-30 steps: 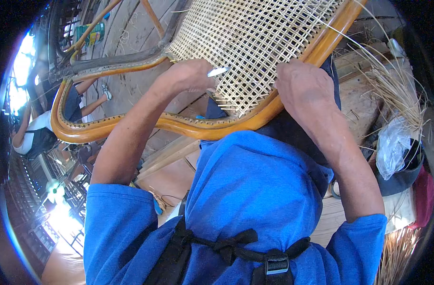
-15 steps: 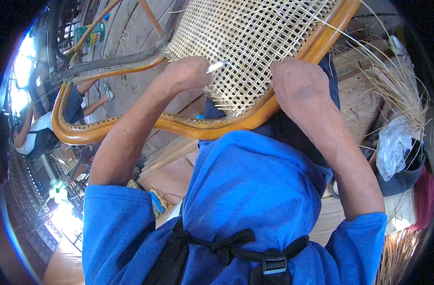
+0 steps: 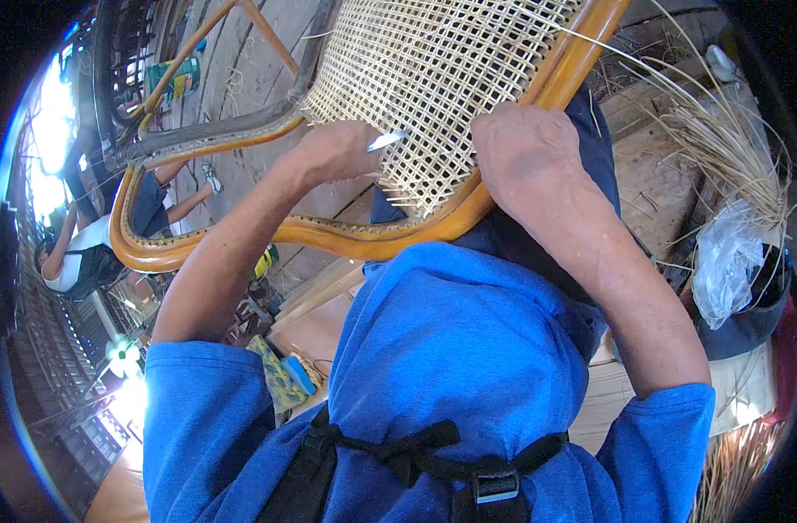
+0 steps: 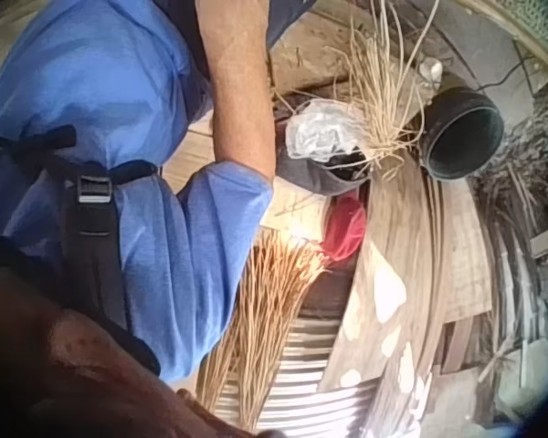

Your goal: Weaving and repairing a rattan chair seat using strips of natural fiber.

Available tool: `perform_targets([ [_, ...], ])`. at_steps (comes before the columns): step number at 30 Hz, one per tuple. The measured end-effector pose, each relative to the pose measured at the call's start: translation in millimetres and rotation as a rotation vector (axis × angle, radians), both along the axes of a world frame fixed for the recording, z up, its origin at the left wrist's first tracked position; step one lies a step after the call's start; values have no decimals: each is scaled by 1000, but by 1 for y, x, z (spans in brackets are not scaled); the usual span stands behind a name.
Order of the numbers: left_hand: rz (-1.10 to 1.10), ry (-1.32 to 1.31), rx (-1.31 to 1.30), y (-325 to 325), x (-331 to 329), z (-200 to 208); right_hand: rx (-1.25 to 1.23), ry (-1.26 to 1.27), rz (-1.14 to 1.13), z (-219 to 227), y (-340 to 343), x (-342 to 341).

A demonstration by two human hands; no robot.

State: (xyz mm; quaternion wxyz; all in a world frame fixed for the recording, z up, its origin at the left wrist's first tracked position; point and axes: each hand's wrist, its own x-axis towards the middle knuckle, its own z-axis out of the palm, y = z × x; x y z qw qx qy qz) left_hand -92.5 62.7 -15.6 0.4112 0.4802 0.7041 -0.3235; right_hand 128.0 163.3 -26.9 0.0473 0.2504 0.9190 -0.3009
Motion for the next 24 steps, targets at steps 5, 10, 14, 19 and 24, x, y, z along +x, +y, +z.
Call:
perform_targets([
  [5, -5, -163, 4, -3, -13, -11, 31, -114, 0, 1, -2, -5],
  [10, -58, -250, -8, 1, -11, -8, 67, -106, -16, -5, -7, -6],
  [14, -64, -279, -12, 3, -9, -3, 48, -209, -17, 2, -7, -11],
  [19, -69, -269, -29, 0, -13, -7, 63, -84, -33, -7, -8, -7],
  [24, -24, -302, -47, 3, -14, -4, 47, -107, -38, -4, -8, -6],
])
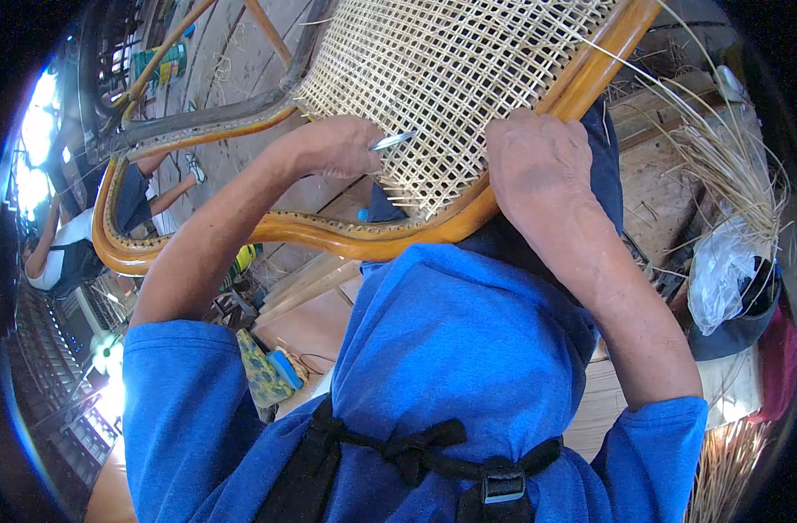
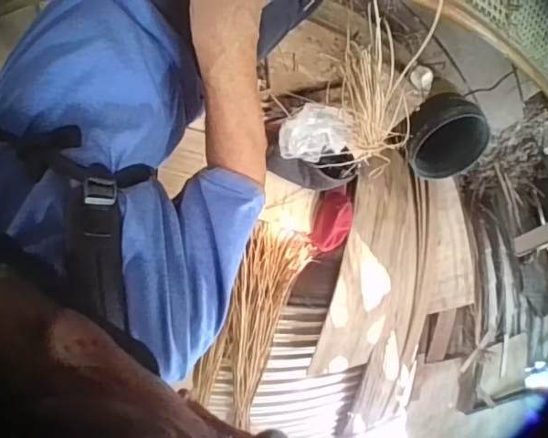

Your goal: Weaving and repairing a rattan chair seat using strips of natural fiber.

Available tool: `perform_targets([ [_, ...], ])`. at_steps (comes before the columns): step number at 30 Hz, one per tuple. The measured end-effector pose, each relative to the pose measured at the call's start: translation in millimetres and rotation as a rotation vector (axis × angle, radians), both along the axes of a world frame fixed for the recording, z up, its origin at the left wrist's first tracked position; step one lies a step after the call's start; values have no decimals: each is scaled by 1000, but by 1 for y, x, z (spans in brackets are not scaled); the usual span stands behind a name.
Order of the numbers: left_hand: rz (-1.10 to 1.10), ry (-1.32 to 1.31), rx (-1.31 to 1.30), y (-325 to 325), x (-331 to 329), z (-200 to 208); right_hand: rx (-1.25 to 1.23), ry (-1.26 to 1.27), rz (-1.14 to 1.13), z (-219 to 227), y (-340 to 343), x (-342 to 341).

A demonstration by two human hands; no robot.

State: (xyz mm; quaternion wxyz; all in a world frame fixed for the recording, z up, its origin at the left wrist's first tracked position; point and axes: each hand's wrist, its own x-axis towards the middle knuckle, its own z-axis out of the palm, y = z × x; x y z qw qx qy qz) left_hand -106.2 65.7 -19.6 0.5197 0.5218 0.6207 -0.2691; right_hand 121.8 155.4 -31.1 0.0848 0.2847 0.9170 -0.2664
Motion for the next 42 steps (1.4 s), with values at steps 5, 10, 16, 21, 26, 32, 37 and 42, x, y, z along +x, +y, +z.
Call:
perform_targets([
  [5, -53, 46, 21, -2, 4, -5, 6, -42, 38, 2, -2, -2],
  [10, -47, 54, 6, 5, 9, 3, 36, 68, 53, -1, -2, 2],
  [16, 28, 231, 225, -16, 14, 22, -174, 272, -54, 1, 8, 1],
  [21, 200, 278, 559, -47, 17, 27, -435, 344, -97, -4, -19, -54],
  [26, 352, 226, 638, -53, 17, 31, -622, 333, -48, -31, -51, -94],
  [32, 559, 143, 741, -65, 1, 21, -497, 291, 74, -27, -60, -97],
  [37, 1107, 83, 823, -79, -3, 53, -621, 250, -173, -24, -53, -85],
  [42, 1573, -190, 966, -118, 31, 102, -581, 205, -193, -18, -56, -83],
])
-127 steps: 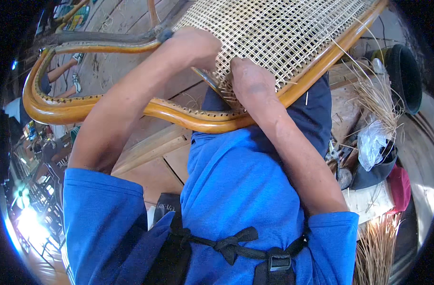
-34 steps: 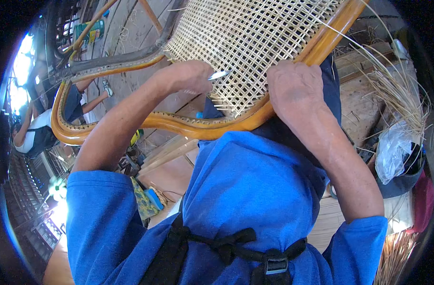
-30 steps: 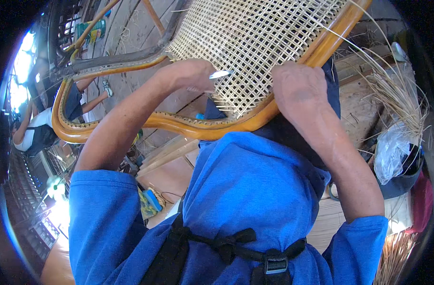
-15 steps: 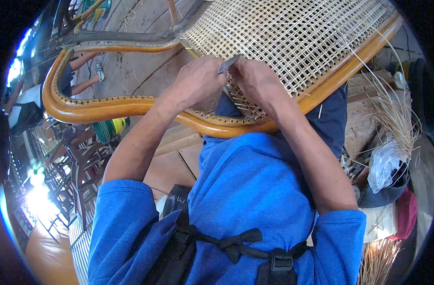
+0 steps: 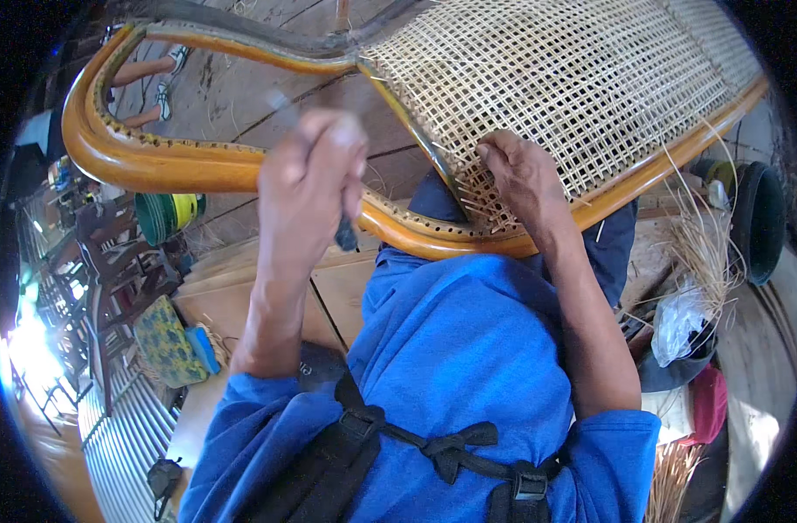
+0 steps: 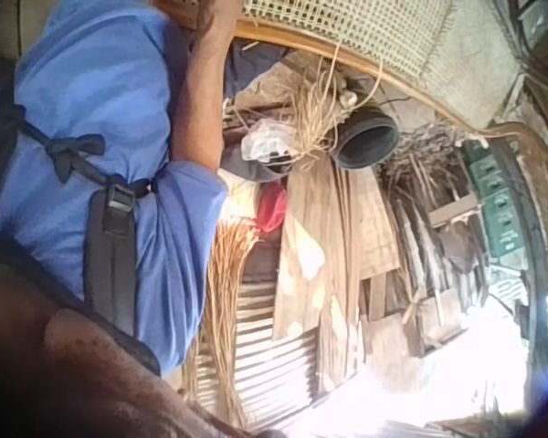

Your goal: Weaving and repairing a rattan chair seat using strips of natural fiber.

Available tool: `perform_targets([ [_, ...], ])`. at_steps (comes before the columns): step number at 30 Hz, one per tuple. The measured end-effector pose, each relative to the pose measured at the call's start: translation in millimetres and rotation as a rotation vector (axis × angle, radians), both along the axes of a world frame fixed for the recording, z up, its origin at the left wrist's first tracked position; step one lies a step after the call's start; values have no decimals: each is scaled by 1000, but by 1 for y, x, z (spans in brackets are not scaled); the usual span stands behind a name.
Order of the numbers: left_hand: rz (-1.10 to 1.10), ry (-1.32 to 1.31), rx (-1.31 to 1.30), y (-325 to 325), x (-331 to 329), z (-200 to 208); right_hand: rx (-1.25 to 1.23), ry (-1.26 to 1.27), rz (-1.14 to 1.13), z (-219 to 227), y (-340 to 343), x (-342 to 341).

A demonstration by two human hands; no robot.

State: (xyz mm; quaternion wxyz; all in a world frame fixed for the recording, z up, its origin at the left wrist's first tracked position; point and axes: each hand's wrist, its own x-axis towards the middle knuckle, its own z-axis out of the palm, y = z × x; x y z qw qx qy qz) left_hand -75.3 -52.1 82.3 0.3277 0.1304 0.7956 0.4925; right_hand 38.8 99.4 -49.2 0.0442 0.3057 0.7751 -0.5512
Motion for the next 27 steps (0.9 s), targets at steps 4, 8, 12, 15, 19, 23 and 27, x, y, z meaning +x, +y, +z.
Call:
perform_targets([
  [4, 274, 75, 250, -50, 17, -2, 71, -112, 118, 18, -2, -17],
  [8, 263, 395, 136, -64, 25, -28, 176, -318, 374, 39, -11, -40],
  [12, 285, 392, 80, -68, 22, -25, 657, -235, 622, 1, -19, -48],
  [15, 438, 318, 7, -88, 20, -32, 689, -275, 591, 20, -28, -61],
  [19, 273, 619, 186, -88, -6, -42, 533, -187, 628, 12, -9, -58],
  [23, 310, 268, 143, -76, -11, -49, 767, 9, 601, 21, -15, -48],
  [27, 284, 317, 104, -85, -7, -50, 375, 21, 122, 126, 42, -65],
])
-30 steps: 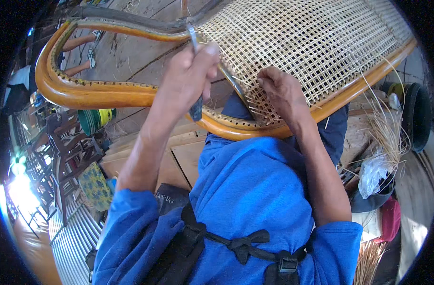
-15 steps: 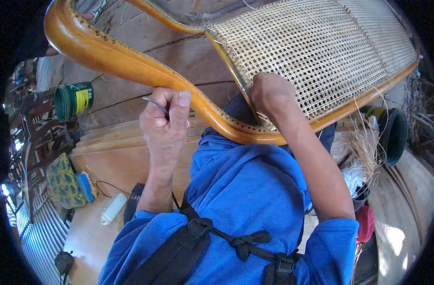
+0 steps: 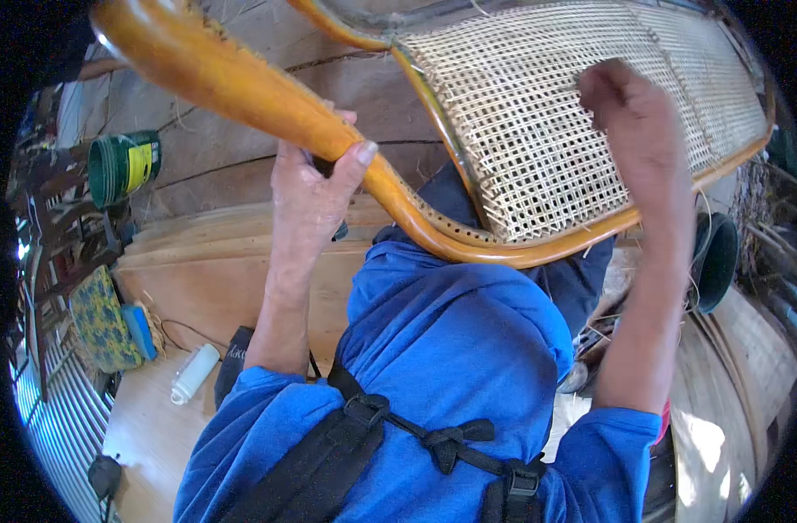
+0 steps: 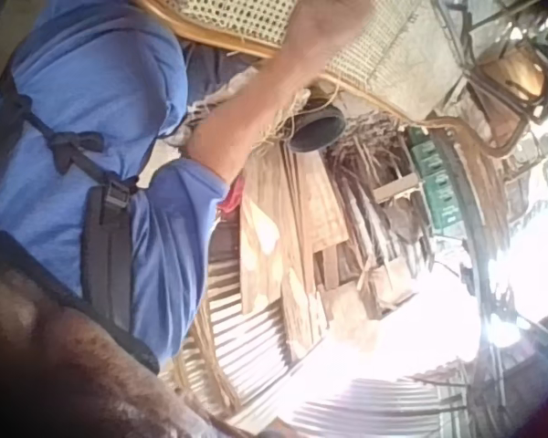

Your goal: Weaving and repairing a rattan chair seat using strips of natural fiber.

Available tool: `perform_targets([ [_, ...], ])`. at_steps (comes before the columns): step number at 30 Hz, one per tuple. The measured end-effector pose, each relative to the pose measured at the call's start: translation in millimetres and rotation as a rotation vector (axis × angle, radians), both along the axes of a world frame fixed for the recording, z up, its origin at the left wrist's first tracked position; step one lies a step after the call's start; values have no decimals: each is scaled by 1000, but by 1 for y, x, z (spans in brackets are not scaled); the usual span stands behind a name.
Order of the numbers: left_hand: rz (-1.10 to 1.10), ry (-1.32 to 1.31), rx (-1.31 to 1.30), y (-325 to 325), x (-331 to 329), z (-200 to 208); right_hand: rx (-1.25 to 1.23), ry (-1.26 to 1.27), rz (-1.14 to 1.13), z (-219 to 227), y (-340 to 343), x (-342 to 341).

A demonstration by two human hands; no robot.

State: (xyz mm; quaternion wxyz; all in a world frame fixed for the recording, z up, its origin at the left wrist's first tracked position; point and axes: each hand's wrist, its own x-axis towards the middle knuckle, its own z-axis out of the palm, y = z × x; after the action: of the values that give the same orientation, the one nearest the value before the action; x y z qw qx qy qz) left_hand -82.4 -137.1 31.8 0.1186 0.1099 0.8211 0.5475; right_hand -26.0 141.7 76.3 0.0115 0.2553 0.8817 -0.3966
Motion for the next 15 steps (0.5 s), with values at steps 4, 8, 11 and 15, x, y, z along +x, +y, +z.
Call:
perform_targets([
  [4, -4, -13, -4, 4, -4, 0, -242, 67, -69, -24, 4, 14],
  [8, -74, -91, -46, 6, -4, 5, -777, -44, -239, -85, -16, 50],
  [11, -51, -67, -18, 5, -1, -5, -791, -39, -250, -105, -45, 55],
  [15, -24, 17, 20, 6, 0, -8, -146, -117, 6, -107, -60, 51],
])
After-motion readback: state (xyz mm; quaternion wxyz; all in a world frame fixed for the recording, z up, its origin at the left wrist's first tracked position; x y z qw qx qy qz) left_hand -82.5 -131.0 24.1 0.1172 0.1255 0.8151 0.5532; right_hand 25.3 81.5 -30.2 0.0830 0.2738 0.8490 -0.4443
